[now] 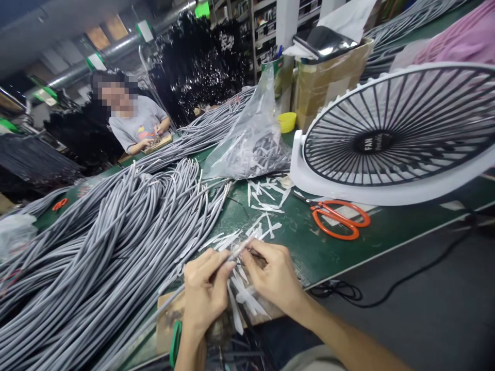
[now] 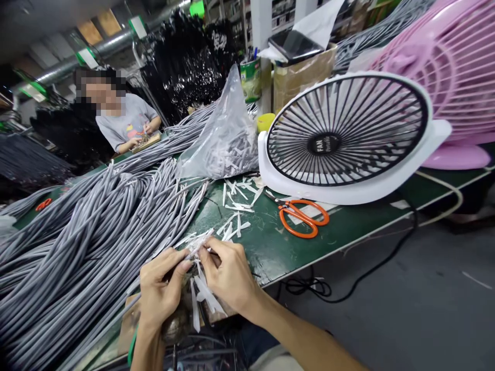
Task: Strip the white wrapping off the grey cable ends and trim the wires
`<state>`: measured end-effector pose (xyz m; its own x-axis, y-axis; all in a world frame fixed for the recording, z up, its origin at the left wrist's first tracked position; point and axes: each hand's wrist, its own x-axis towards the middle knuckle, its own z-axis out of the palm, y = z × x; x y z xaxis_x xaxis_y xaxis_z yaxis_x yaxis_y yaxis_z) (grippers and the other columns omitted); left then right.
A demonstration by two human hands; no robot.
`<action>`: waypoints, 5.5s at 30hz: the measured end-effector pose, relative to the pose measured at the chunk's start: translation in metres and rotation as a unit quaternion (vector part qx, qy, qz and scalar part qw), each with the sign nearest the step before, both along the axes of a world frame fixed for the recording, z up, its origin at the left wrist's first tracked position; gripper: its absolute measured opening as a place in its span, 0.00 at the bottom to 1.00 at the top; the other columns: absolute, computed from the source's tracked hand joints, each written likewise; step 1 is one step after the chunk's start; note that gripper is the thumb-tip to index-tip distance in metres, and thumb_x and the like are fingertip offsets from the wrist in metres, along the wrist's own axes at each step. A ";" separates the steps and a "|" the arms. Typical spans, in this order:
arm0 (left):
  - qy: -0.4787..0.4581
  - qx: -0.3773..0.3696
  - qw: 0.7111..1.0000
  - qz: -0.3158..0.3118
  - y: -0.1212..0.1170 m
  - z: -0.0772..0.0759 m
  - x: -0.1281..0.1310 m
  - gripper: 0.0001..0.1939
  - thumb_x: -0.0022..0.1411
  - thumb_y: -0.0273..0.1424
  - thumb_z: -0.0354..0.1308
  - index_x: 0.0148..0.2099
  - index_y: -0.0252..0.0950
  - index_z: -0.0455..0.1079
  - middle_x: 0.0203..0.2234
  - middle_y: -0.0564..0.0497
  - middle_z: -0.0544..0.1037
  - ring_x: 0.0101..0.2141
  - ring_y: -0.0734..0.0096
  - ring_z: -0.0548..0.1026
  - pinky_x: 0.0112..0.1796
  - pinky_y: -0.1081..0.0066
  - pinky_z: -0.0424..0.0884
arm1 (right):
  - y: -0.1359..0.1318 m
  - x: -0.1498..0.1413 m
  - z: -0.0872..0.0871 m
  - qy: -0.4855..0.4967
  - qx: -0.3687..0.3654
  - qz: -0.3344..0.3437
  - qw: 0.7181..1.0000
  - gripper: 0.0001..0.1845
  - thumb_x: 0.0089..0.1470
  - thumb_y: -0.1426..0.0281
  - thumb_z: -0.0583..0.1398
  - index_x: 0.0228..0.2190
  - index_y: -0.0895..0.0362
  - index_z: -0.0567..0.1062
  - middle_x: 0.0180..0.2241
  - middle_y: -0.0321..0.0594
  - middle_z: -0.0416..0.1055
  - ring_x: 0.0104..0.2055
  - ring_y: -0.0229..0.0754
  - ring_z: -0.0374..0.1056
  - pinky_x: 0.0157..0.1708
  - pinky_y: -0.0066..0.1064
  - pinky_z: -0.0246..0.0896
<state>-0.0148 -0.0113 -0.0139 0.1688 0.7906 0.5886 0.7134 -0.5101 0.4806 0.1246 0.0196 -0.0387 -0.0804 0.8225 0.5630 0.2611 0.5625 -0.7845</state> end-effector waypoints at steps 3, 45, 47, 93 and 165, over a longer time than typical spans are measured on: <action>-0.040 -0.029 0.999 0.012 0.000 0.001 0.001 0.09 0.60 0.28 0.55 0.32 0.32 0.76 0.17 0.52 0.72 0.19 0.74 0.68 0.21 0.76 0.63 | 0.001 0.001 0.000 0.013 0.024 -0.001 1.000 0.14 0.55 0.75 0.53 0.19 0.56 0.64 0.15 0.32 0.63 0.16 0.32 0.58 0.18 0.21 0.52; -0.286 -0.172 0.932 0.143 0.001 0.003 0.005 0.17 0.54 0.41 0.58 0.23 0.32 0.70 0.16 0.53 0.70 0.20 0.74 0.67 0.21 0.78 0.65 | -0.003 -0.004 0.001 -0.030 0.189 0.118 0.974 0.18 0.60 0.71 0.51 0.22 0.56 0.73 0.13 0.34 0.64 0.15 0.34 0.57 0.18 0.27 0.53; -0.286 -0.138 0.931 0.182 0.004 0.003 0.005 0.17 0.55 0.42 0.58 0.24 0.33 0.70 0.17 0.53 0.69 0.20 0.74 0.67 0.21 0.78 0.64 | -0.013 -0.009 0.001 -0.044 0.211 0.186 0.959 0.20 0.60 0.68 0.51 0.19 0.52 0.72 0.11 0.31 0.61 0.14 0.33 0.56 0.16 0.25 0.52; -0.507 -0.261 0.815 0.104 0.009 0.002 0.011 0.24 0.44 0.49 0.65 0.24 0.33 0.64 0.10 0.60 0.64 0.07 0.90 0.52 0.09 0.86 0.47 | 0.011 -0.010 0.014 0.387 -0.317 0.323 0.804 0.17 0.42 0.60 0.68 0.30 0.59 0.73 0.17 0.30 0.65 0.14 0.26 0.47 0.13 0.22 0.37; -0.292 -0.118 0.938 0.145 -0.004 -0.002 0.004 0.10 0.54 0.36 0.61 0.30 0.35 0.77 0.22 0.50 0.76 0.23 0.70 0.71 0.24 0.76 0.66 | 0.006 -0.002 0.001 0.026 -0.085 0.029 0.996 0.07 0.53 0.66 0.57 0.32 0.56 0.70 0.17 0.29 0.61 0.19 0.34 0.60 0.21 0.24 0.54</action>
